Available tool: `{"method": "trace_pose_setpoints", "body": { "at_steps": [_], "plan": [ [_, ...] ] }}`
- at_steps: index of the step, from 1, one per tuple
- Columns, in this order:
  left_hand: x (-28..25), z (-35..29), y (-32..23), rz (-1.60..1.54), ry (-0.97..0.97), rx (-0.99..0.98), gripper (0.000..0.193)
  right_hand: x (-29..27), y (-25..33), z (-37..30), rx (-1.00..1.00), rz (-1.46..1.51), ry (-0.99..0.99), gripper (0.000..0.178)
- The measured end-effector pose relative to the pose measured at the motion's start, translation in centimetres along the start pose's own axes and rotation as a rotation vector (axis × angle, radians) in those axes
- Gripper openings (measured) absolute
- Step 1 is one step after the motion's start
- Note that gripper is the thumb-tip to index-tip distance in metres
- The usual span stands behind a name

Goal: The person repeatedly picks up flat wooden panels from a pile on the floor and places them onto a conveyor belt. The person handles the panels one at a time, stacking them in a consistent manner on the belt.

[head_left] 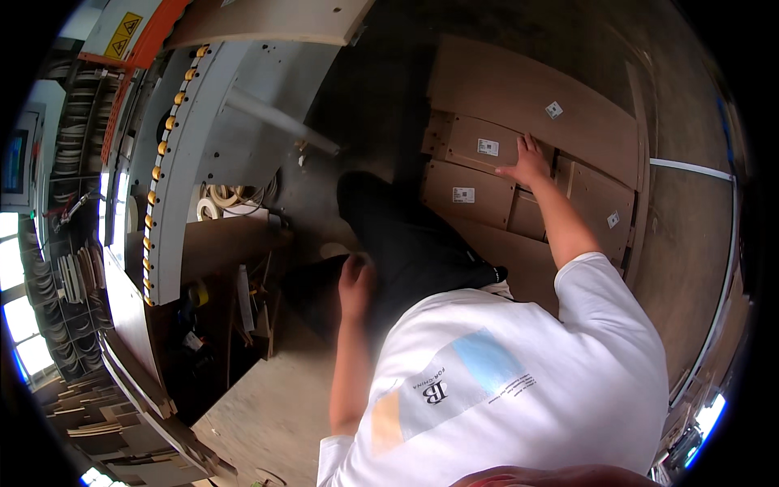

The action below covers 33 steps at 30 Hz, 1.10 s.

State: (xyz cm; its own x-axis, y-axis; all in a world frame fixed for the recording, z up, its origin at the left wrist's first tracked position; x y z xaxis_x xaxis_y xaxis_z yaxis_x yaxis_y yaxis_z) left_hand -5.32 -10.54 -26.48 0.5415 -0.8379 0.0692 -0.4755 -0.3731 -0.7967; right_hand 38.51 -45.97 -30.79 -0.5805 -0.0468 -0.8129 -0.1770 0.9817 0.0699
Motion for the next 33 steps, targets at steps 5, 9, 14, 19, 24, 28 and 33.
{"method": "trace_pose_setpoints", "body": {
  "at_steps": [5,9,14,19,24,28,33],
  "plan": [
    [-0.2,1.7,1.0,0.047,0.055,-0.055,0.055,-2.7,0.9,-0.6,0.020,-0.196,0.031,0.139],
    [-0.6,2.4,2.7,0.172,0.095,-0.114,0.049,-2.5,0.9,0.0,0.015,-0.147,0.063,0.138],
    [-0.9,2.8,2.4,0.285,0.088,-0.052,0.048,-5.1,0.5,-0.3,-0.051,-0.153,-0.073,0.098],
    [0.0,1.7,0.2,0.156,0.049,0.101,0.041,-9.4,0.6,-3.1,-0.102,0.081,-0.093,0.070],
    [4.3,-1.5,-6.4,0.203,0.098,0.200,0.034,-8.5,1.6,-8.8,-0.154,0.757,0.003,0.055],
    [9.8,-3.6,-10.6,0.200,0.426,0.299,0.056,-4.4,9.4,-14.3,-0.422,1.410,0.114,0.053],
    [11.8,-4.7,-12.8,-0.163,0.527,0.202,0.036,-1.3,17.5,-18.4,-0.503,1.421,0.288,0.048]
  ]
}}
Point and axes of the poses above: each hand's wrist, its own z-axis towards the middle knuckle, its own x-axis out of the palm, y = z × x, the point moved 5 cm from there along z, towards the middle knuckle, and after that the axes turned 12 degrees about y, right-handed, at the moved point
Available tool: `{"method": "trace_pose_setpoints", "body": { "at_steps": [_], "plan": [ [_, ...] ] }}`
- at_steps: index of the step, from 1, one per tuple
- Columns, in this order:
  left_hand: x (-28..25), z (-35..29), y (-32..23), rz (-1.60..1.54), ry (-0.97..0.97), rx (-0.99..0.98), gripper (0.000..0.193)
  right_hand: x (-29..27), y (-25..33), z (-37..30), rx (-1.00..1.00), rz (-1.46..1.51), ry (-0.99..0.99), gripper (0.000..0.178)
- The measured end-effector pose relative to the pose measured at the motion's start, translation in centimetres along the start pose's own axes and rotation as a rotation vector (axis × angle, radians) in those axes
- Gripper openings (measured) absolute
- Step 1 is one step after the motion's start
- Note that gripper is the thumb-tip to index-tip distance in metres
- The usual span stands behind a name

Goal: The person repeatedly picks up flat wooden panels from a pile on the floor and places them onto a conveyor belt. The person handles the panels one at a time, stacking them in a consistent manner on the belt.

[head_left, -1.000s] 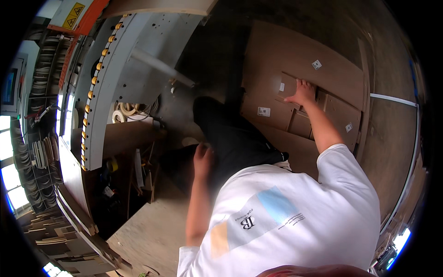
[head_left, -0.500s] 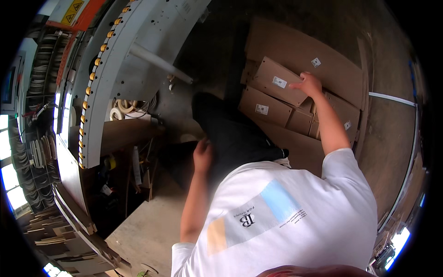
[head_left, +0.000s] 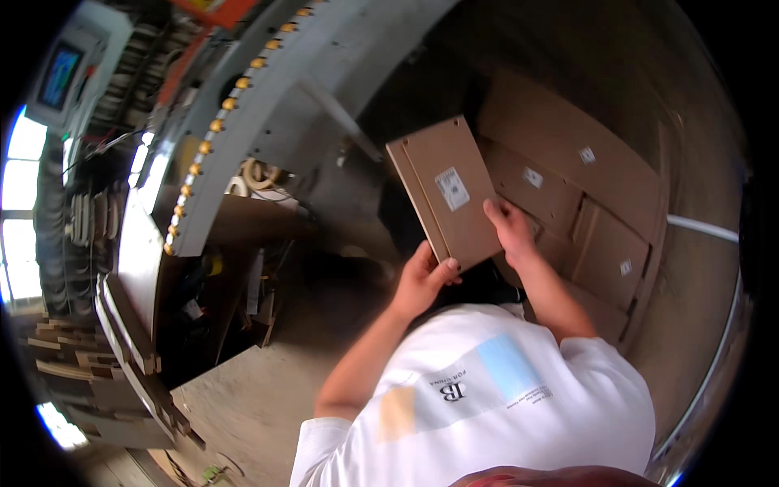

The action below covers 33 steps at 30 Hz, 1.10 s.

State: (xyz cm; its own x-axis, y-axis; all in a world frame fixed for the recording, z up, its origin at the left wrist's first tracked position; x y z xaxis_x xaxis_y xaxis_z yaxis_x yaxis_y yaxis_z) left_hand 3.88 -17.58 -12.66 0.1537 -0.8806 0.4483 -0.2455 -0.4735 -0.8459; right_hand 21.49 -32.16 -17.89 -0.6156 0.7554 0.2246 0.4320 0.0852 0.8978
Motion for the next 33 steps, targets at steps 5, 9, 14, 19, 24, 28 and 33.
{"method": "trace_pose_setpoints", "body": {
  "at_steps": [5,9,14,19,24,28,33],
  "plan": [
    [-3.8,-2.9,-1.7,-0.023,-0.164,0.108,0.035,-4.2,-4.4,4.5,-0.104,-0.511,0.027,0.050],
    [-8.2,-5.7,-6.8,-0.025,-0.343,0.250,0.024,-8.2,-5.8,4.3,0.227,-1.363,-0.106,0.089],
    [-15.1,-8.8,-17.3,0.130,-0.459,0.430,0.027,-10.3,-8.1,1.9,0.259,-1.436,-0.134,0.113],
    [-20.9,-10.7,-27.1,0.128,-0.579,0.530,0.024,-11.3,-7.6,3.4,0.337,-1.328,-0.194,0.110],
    [-31.8,-11.1,-31.6,0.133,-0.687,0.368,0.025,-11.6,-7.9,4.8,0.257,-1.336,-0.191,0.098],
    [-31.7,-11.5,-36.1,1.163,-1.134,-0.045,0.061,-12.7,-9.2,4.4,0.229,-1.345,-0.221,0.092],
    [-26.9,-9.5,-36.0,1.922,-1.101,-0.227,0.076,-12.5,-9.4,4.1,0.226,-1.312,-0.214,0.089]
  ]
}}
Point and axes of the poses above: each hand's wrist, its own z-axis towards the middle knuckle, its own x-axis out of the palm, y = z × x, the point moved 5 cm from there along z, towards the middle knuckle, and after that the axes turned 12 degrees about y, right-handed, at the moved point
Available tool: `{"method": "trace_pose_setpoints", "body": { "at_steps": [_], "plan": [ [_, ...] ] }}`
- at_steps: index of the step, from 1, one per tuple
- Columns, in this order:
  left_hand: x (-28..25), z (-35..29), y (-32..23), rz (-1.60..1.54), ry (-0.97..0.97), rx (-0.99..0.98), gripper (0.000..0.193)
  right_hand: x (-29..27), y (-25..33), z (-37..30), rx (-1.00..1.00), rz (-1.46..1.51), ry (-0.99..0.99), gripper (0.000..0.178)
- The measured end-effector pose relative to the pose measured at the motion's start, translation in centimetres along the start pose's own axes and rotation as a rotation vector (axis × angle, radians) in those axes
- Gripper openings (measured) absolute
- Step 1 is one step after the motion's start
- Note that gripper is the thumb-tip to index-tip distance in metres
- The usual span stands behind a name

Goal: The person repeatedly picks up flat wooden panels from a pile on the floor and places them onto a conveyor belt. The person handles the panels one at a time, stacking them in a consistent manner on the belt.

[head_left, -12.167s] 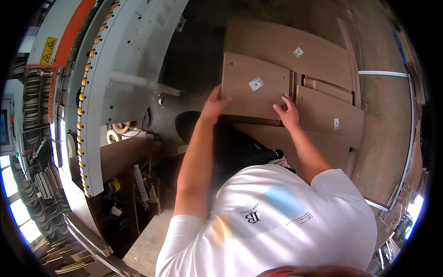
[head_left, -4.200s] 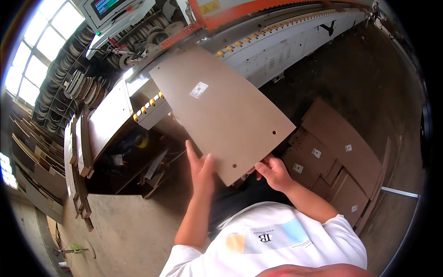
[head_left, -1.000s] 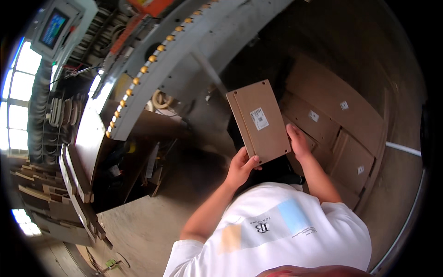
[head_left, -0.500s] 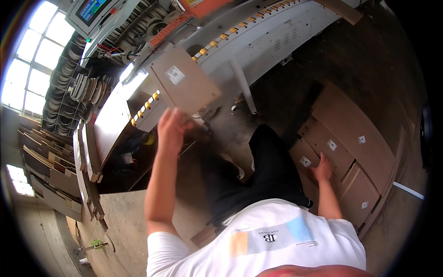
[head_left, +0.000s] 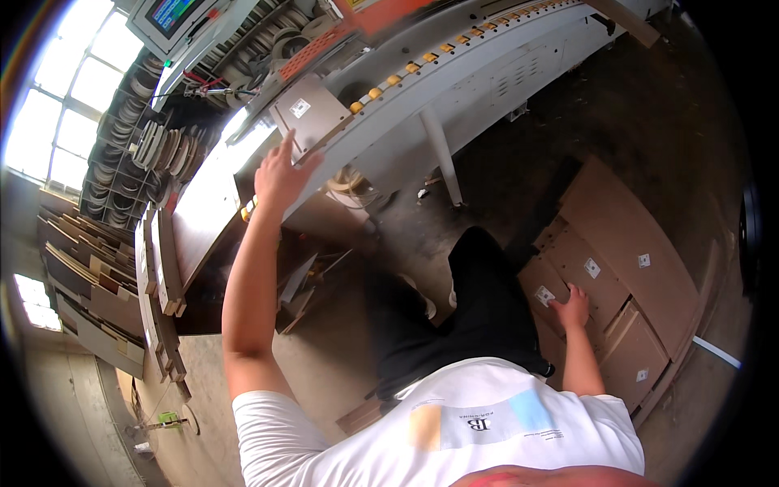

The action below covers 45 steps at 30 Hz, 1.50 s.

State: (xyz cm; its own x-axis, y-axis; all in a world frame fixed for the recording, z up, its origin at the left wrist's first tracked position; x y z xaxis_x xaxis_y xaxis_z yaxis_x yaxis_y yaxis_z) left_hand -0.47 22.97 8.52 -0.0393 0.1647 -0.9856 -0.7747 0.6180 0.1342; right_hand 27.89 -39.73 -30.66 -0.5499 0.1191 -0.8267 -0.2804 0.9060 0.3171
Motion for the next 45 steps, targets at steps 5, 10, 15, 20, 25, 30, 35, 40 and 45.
{"method": "trace_pose_setpoints", "body": {
  "at_steps": [5,10,15,20,25,30,35,40,45],
  "plan": [
    [2.6,2.9,1.5,-0.254,0.074,-0.039,0.075,-0.6,0.8,0.0,0.013,-0.027,0.053,0.088],
    [3.4,7.0,1.7,-0.397,0.050,-0.028,0.070,-0.4,0.9,0.0,0.022,-0.046,0.058,0.102],
    [3.6,9.5,0.5,-0.378,0.082,-0.055,0.065,0.3,3.6,-1.4,-0.083,-0.121,0.011,0.117],
    [4.4,11.2,-1.2,-0.315,0.006,0.031,0.064,-0.7,2.8,-0.6,-0.023,-0.047,0.022,0.115],
    [3.1,13.9,-6.2,-0.303,0.044,0.061,0.063,-2.1,-0.5,1.2,0.057,-0.033,0.039,0.121],
    [2.3,16.3,-10.9,-0.290,0.032,0.097,0.066,-4.1,-1.3,-0.8,0.281,-0.135,0.146,0.126],
    [3.0,16.9,-13.0,-0.353,-0.057,0.121,0.064,-2.9,-2.8,-0.9,0.282,-0.095,0.106,0.118],
    [4.3,17.2,-12.2,-0.381,-0.141,0.097,0.054,-4.8,-1.0,-2.5,0.257,-0.036,-0.035,0.102],
    [3.3,16.8,-11.7,-0.534,-0.122,0.041,0.047,-5.3,-2.5,-2.9,0.148,0.171,0.070,0.069]
  ]
}}
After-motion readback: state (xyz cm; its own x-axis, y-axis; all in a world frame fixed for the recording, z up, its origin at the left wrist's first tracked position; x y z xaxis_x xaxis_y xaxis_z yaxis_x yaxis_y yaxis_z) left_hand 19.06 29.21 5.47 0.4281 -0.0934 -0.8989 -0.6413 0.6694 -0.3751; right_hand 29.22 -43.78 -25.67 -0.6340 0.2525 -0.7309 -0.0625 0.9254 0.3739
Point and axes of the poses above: each hand's wrist, its own z-axis towards the middle knuckle, its own x-axis out of the palm, y = z × x, the point moved 5 cm from there along z, towards the middle knuckle, and after that the axes turned 12 degrees about y, right-handed, at the moved point
